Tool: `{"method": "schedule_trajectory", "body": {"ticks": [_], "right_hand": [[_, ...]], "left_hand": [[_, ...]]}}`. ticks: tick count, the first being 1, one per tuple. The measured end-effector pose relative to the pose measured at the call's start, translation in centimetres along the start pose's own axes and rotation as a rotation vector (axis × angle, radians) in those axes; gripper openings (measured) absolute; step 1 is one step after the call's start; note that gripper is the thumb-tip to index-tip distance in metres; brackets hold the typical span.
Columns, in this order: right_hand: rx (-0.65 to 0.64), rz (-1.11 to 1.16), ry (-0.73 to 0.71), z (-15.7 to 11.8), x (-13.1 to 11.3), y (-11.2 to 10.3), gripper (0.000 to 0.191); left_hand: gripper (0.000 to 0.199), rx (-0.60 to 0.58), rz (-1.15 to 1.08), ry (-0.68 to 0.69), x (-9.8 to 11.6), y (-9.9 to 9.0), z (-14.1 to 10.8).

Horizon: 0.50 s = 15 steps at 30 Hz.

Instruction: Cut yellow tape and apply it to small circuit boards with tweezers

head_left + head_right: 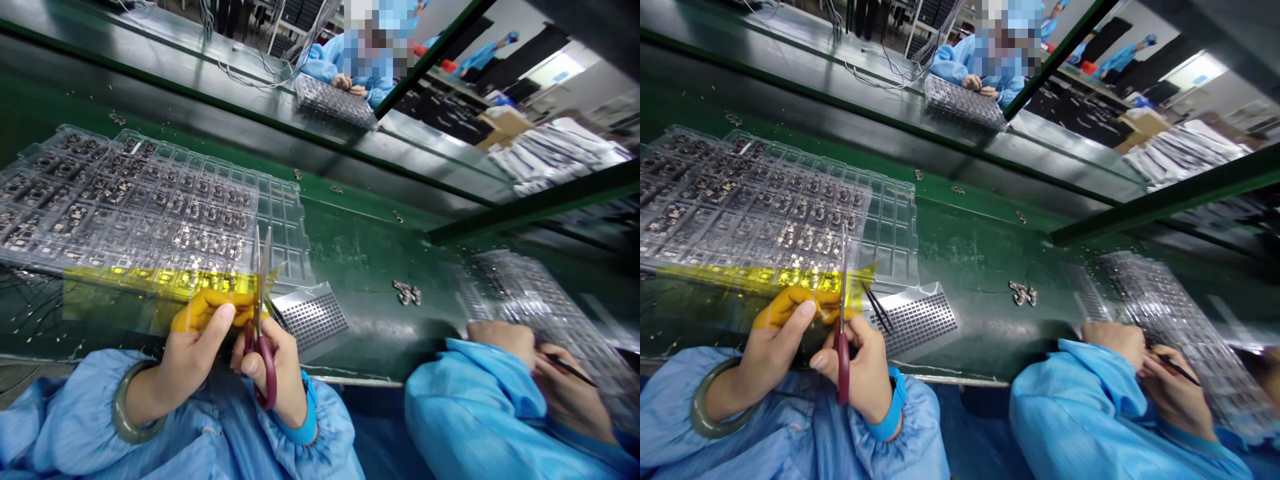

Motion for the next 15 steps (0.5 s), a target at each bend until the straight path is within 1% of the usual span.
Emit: {"method": "schedule_trajectory", "body": {"ticks": [5,7,9,12,14,15], "right_hand": [[-0.003,0.002,0.007,-0.1,0.2,-0.2,0.064],[-0.034,-0.003,-0.013,-0.2,0.0,-0.3,0.065],[-0.080,-0.009,-0.031,-0.5,-0.3,-0.3,0.067],[-0.184,-0.020,-0.023,-1.0,-0.5,-0.3,0.075],[-0.248,-0.063,-0.012,-1.4,-0.3,-0.1,0.080],[-0.260,-0.099,-0.016,-1.6,-0.1,-0.1,0.082]], "left_hand": [[0.023,0.007,-0.023,-0.015,0.0,0.1,0.0],[0.023,0.008,-0.034,-0.025,-0.2,0.1,-0.1],[0.024,0.027,-0.071,-0.065,-0.5,0.1,-0.1],[0.028,0.094,-0.201,-0.151,-1.0,0.0,0.4],[0.030,0.155,-0.281,-0.158,-1.0,0.0,0.8],[0.030,0.180,-0.301,-0.149,-1.0,0.0,1.0]]}}
Point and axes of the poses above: each hand's wrist, its own z-axis towards the middle knuckle, its own y-axis out of the palm, x = y × z, the point moved 4 cm from there along z, towards the middle knuckle, and after that the axes turned 8 degrees about x, right-handed, at the moved point
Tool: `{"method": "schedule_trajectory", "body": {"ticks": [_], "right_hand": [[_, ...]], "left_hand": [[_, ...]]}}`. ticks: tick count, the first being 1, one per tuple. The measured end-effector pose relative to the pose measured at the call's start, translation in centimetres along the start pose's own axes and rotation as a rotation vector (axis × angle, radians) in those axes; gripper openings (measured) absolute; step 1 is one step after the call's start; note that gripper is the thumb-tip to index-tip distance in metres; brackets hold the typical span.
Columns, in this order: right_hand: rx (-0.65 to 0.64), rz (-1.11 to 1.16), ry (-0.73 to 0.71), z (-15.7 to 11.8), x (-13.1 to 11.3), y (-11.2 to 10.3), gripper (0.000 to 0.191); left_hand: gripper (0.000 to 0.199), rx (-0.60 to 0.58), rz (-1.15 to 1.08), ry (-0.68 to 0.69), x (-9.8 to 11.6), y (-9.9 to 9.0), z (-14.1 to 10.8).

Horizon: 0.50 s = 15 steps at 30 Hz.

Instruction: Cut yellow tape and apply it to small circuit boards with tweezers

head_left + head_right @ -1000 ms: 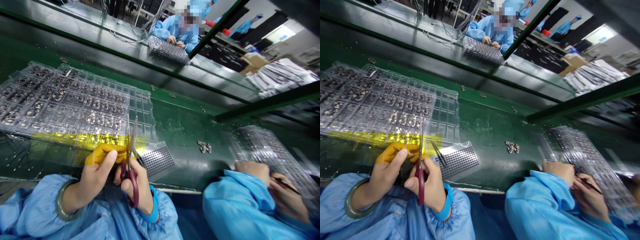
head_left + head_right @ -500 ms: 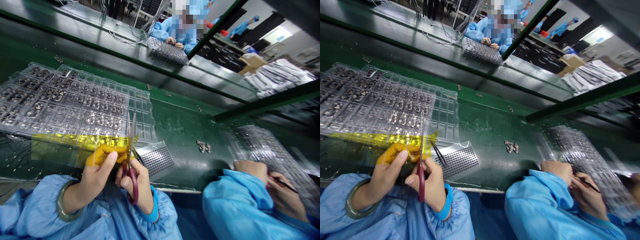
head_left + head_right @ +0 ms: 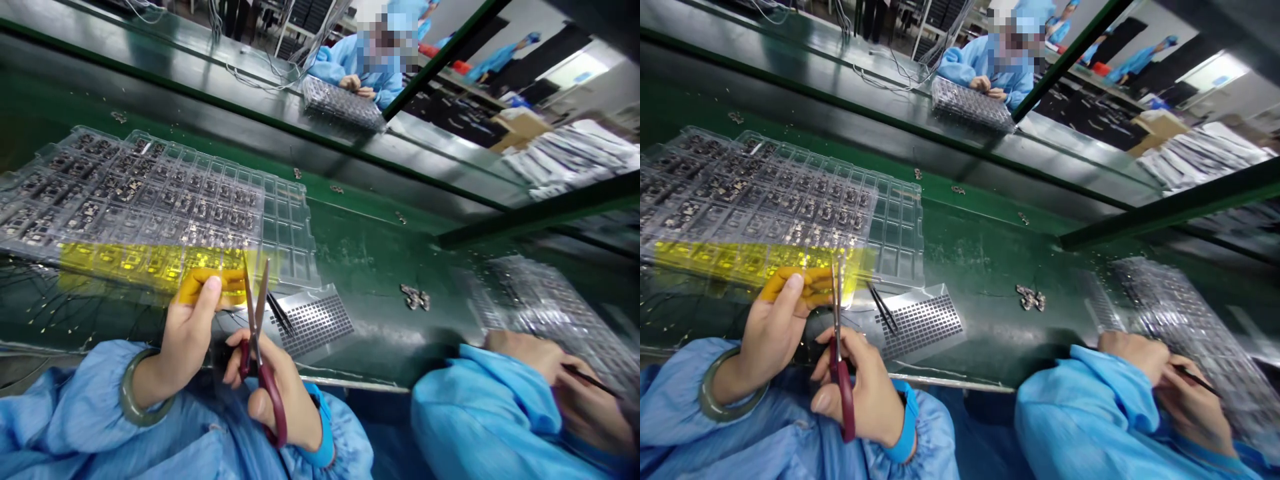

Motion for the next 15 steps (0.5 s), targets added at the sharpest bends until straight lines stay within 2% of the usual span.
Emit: {"method": "schedule_trajectory", "body": {"ticks": [4,11,15], "right_hand": [[0.039,-0.134,-0.029,0.0,0.4,0.1,0.085],[0.036,-0.137,-0.020,0.8,0.4,0.6,0.085],[0.045,-0.124,-0.030,1.0,0.6,0.7,0.083]], "left_hand": [[0.034,0.035,0.011,0.027,-0.1,0.2,0.3],[0.032,-0.016,0.103,0.046,-0.5,0.1,-0.2],[0.031,-0.020,0.079,0.030,-0.3,0.3,-0.2]]}}
Point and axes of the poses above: each hand's wrist, its own z-axis towards the middle knuckle, its own y-axis out of the palm, x = y × z, the point moved 4 cm from there along z, towards the middle knuckle, and after that the axes turned 8 degrees about x, right-handed, at the moved point
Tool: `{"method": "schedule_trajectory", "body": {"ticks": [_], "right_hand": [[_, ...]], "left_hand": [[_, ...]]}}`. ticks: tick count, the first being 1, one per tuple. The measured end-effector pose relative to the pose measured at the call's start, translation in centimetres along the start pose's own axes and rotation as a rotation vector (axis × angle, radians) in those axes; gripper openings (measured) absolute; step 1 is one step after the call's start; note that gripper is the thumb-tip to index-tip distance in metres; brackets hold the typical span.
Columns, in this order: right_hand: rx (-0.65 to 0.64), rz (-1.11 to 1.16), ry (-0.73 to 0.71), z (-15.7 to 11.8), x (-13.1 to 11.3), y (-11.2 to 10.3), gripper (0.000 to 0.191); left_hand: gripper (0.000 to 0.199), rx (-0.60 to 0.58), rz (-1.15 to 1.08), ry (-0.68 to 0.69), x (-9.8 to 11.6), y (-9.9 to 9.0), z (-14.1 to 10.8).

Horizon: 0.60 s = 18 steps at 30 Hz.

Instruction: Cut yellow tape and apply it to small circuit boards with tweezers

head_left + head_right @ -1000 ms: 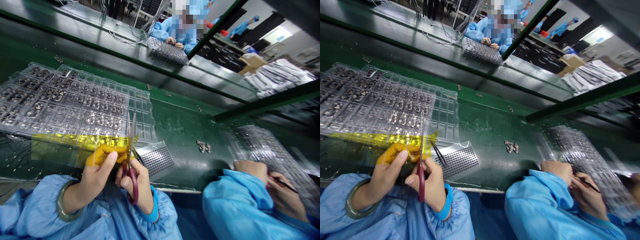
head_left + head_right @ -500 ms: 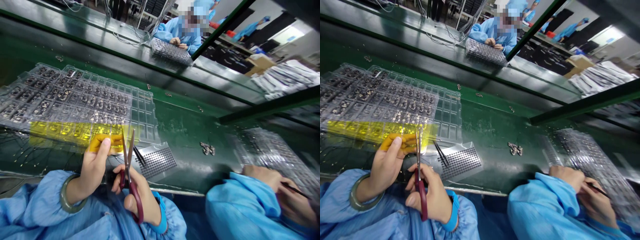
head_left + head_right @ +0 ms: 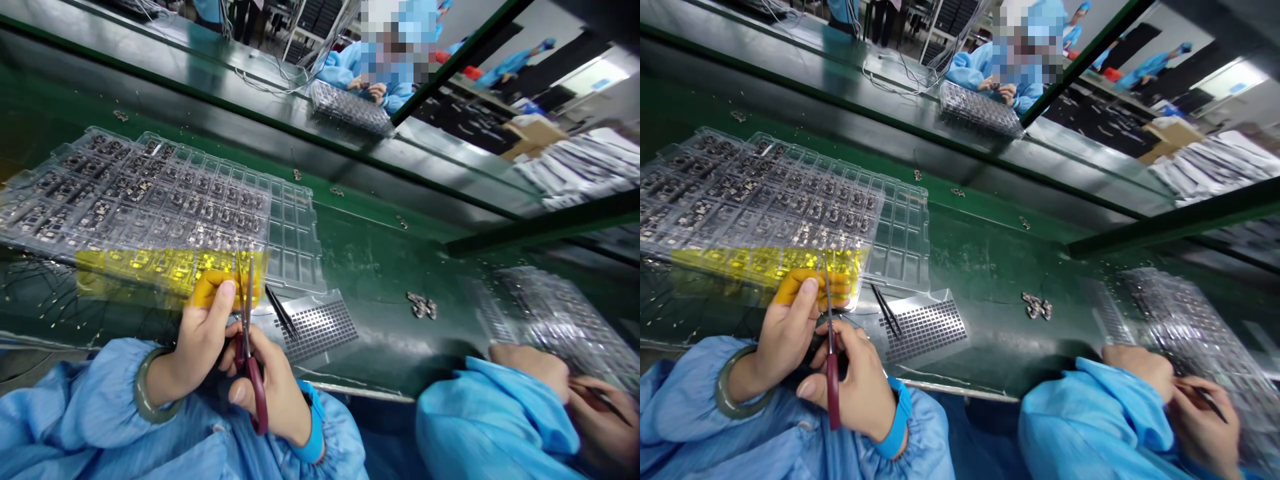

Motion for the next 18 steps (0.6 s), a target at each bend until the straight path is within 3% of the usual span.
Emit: {"method": "schedule_trajectory", "body": {"ticks": [9,15,18], "right_hand": [[-0.003,-0.018,-0.001,0.1,-0.3,0.3,0.084],[-0.004,-0.052,-0.019,0.2,-0.5,0.4,0.089],[-0.010,-0.062,-0.035,0.2,-0.4,0.5,0.091]], "left_hand": [[0.031,0.009,-0.072,-0.063,-0.5,-0.2,-0.1],[0.054,0.011,-0.158,-0.312,-1.1,-0.2,-0.4],[0.059,0.009,-0.082,-0.330,-1.1,-0.3,-0.4]]}}
Point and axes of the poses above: each hand's wrist, its own z-axis towards the middle knuckle, its own y-axis out of the palm, x = y × z, the point moved 4 cm from there along z, towards the middle knuckle, and after that the axes turned 8 degrees about x, right-handed, at the moved point
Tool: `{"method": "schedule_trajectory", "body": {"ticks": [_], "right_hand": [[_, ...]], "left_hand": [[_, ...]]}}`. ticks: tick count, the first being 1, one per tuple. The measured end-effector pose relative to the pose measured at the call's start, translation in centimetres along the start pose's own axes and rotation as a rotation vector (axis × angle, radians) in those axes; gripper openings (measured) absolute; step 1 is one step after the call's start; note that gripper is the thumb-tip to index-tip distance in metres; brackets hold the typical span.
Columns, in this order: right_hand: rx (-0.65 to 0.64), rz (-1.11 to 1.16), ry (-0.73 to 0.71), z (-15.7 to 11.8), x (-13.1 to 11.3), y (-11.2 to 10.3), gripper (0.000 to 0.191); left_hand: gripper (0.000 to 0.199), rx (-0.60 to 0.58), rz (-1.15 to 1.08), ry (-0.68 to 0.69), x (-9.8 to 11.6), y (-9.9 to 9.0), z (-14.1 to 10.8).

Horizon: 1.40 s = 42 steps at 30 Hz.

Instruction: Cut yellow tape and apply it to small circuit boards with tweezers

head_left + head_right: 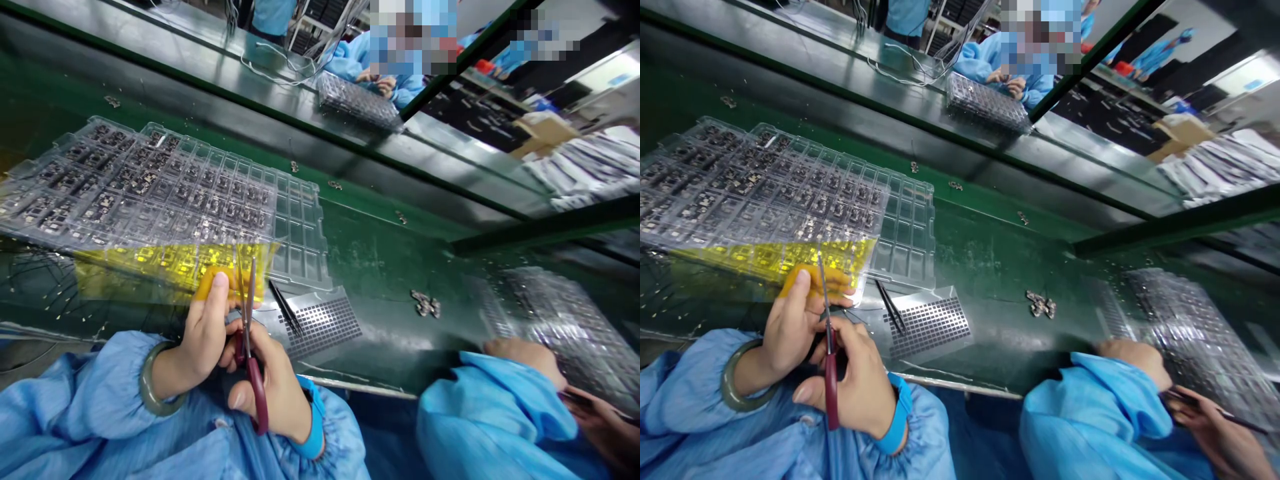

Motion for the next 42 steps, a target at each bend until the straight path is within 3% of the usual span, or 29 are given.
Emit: {"method": "schedule_trajectory", "body": {"ticks": [5,20,25,32,38,42], "right_hand": [[0.015,0.006,-0.001,0.0,0.1,0.0,0.086],[0.062,0.049,0.040,0.0,0.3,-0.1,0.083],[0.061,0.120,0.071,-0.1,0.3,-0.1,0.081],[0.166,0.151,0.149,-0.4,1.0,-0.2,0.071],[0.112,0.189,0.080,-0.3,0.2,-0.5,0.075],[0.121,0.234,0.127,-0.4,0.5,-0.4,0.068]], "left_hand": [[0.052,-0.033,0.006,0.073,0.2,0.2,0.0],[0.051,-0.033,-0.054,0.046,-0.4,-0.1,0.1],[0.048,-0.062,-0.022,0.117,-0.3,0.0,0.1],[0.050,-0.076,0.104,0.223,0.4,0.3,0.0],[0.042,-0.107,0.238,0.381,0.3,-0.2,-0.1],[0.040,-0.087,0.271,0.417,0.4,-0.4,-0.2]]}}
Point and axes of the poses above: each hand's wrist, its own z-axis towards the middle knuckle, its own y-axis out of the palm, x = y × z, the point moved 4 cm from there along z, towards the middle knuckle, and after that the axes turned 8 degrees about x, right-handed, at the moved point
